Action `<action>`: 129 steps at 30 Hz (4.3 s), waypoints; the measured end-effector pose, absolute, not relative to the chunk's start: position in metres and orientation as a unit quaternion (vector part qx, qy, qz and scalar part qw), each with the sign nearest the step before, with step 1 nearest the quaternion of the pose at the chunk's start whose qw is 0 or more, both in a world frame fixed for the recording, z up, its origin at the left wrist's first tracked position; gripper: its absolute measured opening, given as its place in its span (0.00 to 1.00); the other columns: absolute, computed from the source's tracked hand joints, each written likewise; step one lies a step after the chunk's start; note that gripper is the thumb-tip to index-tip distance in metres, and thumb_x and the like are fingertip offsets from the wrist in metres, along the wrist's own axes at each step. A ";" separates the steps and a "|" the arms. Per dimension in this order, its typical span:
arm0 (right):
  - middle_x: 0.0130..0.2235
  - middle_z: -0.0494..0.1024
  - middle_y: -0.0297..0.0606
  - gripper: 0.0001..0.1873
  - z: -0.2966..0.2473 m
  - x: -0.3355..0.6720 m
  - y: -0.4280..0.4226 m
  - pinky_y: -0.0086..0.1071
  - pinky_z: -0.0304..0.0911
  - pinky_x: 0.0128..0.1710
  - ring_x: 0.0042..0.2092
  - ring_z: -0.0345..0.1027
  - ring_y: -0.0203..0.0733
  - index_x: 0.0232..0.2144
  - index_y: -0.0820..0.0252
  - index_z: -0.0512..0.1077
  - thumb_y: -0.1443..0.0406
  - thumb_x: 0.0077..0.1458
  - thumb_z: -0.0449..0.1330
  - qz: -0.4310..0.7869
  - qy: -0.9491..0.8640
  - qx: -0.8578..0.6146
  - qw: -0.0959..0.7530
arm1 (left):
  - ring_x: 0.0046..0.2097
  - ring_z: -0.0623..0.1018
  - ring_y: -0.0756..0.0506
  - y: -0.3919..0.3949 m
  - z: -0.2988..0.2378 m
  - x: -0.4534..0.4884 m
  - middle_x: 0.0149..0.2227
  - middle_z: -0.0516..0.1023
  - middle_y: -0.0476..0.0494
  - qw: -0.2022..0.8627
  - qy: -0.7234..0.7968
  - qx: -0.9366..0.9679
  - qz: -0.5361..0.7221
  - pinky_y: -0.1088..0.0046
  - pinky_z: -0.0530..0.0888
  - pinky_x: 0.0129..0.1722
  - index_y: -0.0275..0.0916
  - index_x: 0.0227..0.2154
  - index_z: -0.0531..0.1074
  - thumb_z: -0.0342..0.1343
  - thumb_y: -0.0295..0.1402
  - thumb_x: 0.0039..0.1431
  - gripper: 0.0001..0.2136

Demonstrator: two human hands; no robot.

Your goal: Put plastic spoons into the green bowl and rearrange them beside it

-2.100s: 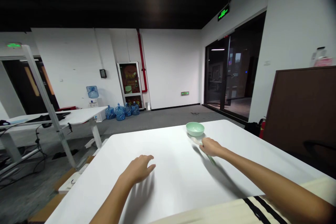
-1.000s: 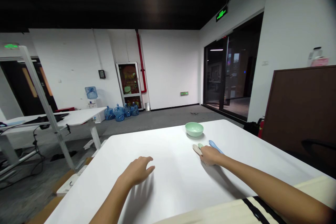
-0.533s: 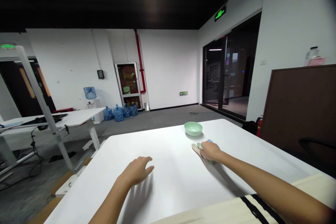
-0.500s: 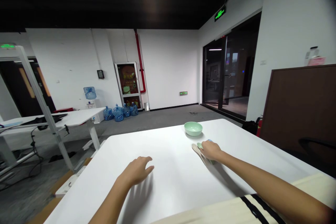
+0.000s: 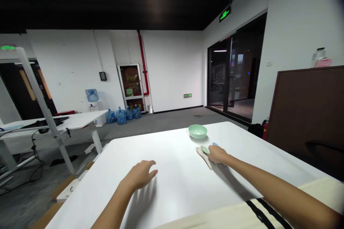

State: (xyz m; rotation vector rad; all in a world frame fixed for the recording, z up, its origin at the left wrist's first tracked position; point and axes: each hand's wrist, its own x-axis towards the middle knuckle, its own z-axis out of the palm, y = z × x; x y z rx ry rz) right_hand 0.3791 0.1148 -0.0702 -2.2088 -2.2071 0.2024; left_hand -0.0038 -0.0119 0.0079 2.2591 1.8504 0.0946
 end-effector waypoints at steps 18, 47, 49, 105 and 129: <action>0.41 0.78 0.48 0.14 -0.034 0.280 0.100 0.30 0.60 0.30 0.39 0.74 0.49 0.37 0.64 0.74 0.62 0.49 0.59 0.102 -0.755 -0.647 0.030 | 0.56 0.72 0.36 -0.013 0.008 -0.004 0.57 0.73 0.38 0.090 0.624 0.775 0.032 0.60 0.68 0.54 0.42 0.58 0.68 0.44 0.49 0.61 0.27; 0.42 0.80 0.50 0.21 -0.060 0.275 0.097 0.39 0.58 0.48 0.45 0.73 0.51 0.37 0.64 0.76 0.52 0.56 0.55 0.072 -0.774 -0.627 0.040 | 0.56 0.73 0.37 -0.011 0.008 -0.003 0.56 0.74 0.39 0.084 0.623 0.777 0.035 0.60 0.69 0.53 0.44 0.57 0.68 0.44 0.49 0.61 0.26; 0.42 0.79 0.51 0.23 -0.050 0.278 0.096 0.37 0.61 0.43 0.45 0.73 0.52 0.37 0.64 0.76 0.51 0.57 0.53 0.073 -0.767 -0.636 0.045 | 0.56 0.73 0.37 -0.011 0.008 -0.004 0.56 0.74 0.38 0.083 0.624 0.776 0.033 0.60 0.69 0.53 0.44 0.57 0.68 0.44 0.49 0.61 0.26; 0.58 0.70 0.51 0.36 -0.038 0.405 0.058 0.36 0.59 0.50 0.56 0.65 0.52 0.59 0.64 0.65 0.45 0.60 0.48 0.059 -0.747 -0.639 0.172 | 0.57 0.72 0.36 -0.011 0.006 -0.001 0.57 0.74 0.38 0.074 0.617 0.783 0.031 0.60 0.69 0.54 0.42 0.58 0.68 0.43 0.50 0.61 0.28; 0.36 0.78 0.50 0.25 -0.034 0.369 0.102 0.34 0.60 0.33 0.39 0.74 0.50 0.32 0.64 0.75 0.47 0.55 0.54 0.057 -0.748 -0.661 -0.005 | 0.56 0.73 0.36 -0.015 0.010 -0.001 0.56 0.74 0.39 0.073 0.615 0.785 0.026 0.60 0.69 0.52 0.43 0.58 0.68 0.43 0.49 0.61 0.26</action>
